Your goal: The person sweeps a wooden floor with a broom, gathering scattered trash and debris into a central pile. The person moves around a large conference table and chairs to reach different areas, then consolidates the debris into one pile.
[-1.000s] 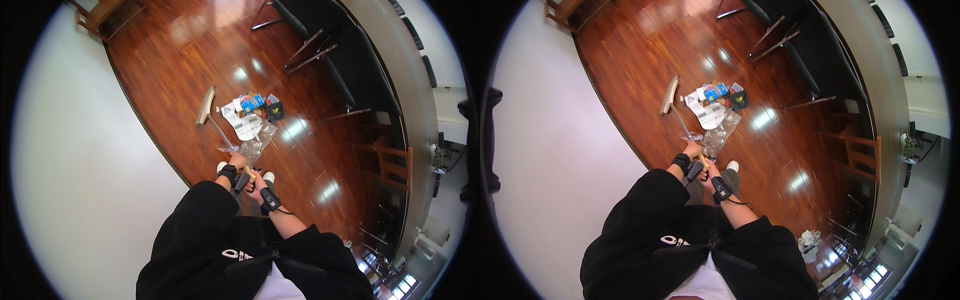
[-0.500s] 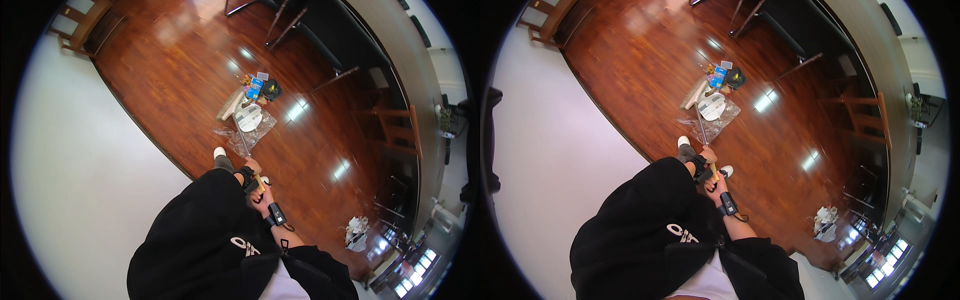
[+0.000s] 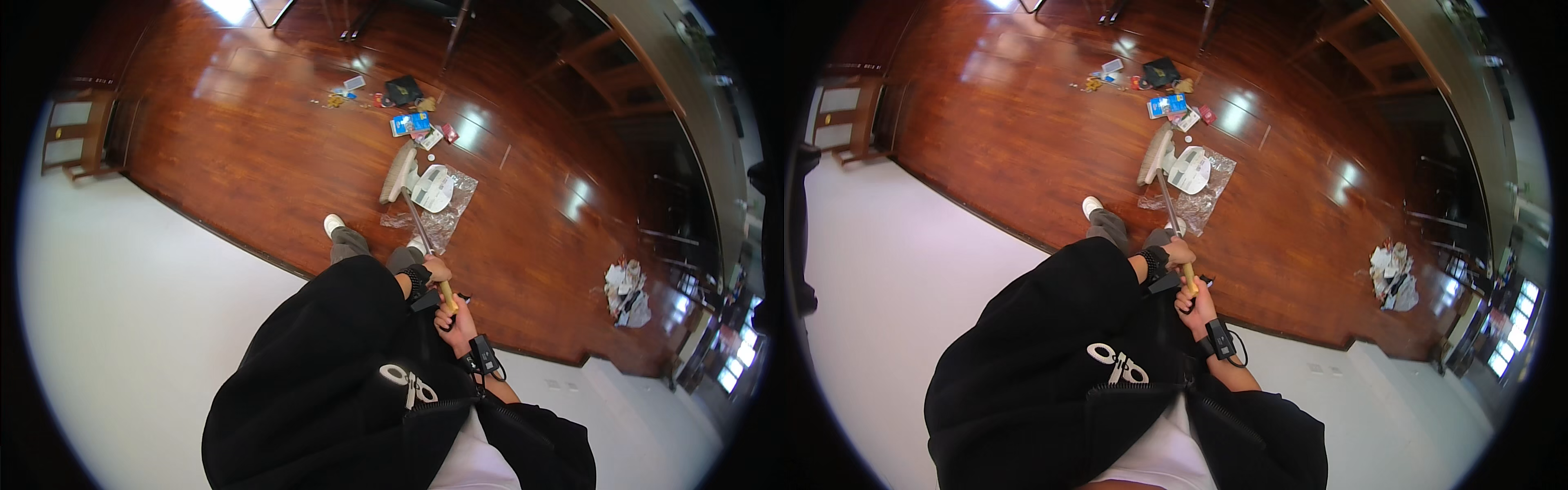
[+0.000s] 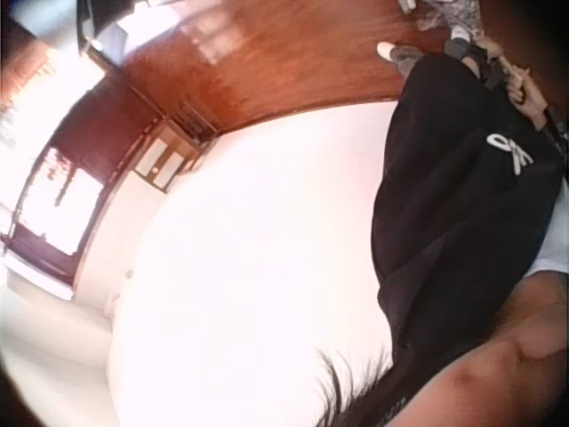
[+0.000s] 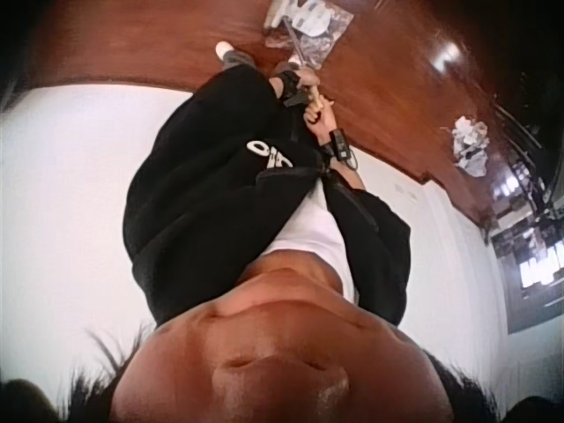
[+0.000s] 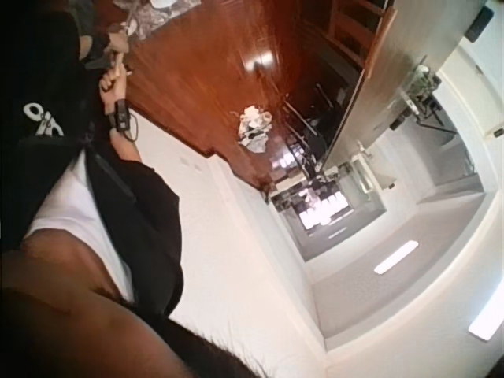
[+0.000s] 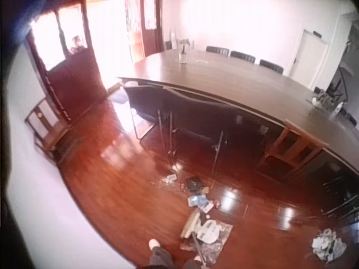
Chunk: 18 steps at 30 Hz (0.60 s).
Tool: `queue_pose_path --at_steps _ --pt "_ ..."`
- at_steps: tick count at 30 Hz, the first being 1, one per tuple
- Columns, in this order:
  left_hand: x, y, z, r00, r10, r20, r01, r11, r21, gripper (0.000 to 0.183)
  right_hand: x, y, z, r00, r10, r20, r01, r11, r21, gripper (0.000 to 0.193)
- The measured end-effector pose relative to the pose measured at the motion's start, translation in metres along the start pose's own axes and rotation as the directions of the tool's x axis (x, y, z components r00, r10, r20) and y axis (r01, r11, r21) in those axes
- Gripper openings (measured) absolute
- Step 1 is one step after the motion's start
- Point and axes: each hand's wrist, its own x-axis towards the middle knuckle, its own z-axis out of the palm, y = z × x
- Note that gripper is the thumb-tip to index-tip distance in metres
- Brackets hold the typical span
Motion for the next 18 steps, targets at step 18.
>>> queue_pose_path --at_steps 18 --pt "-0.086 0.048 0.055 0.908 0.391 0.152 -0.231 0.769 -0.595 0.005 -0.082 -0.030 0.048 0.985 -0.174 0.003 0.144 0.804 -0.576 0.017"
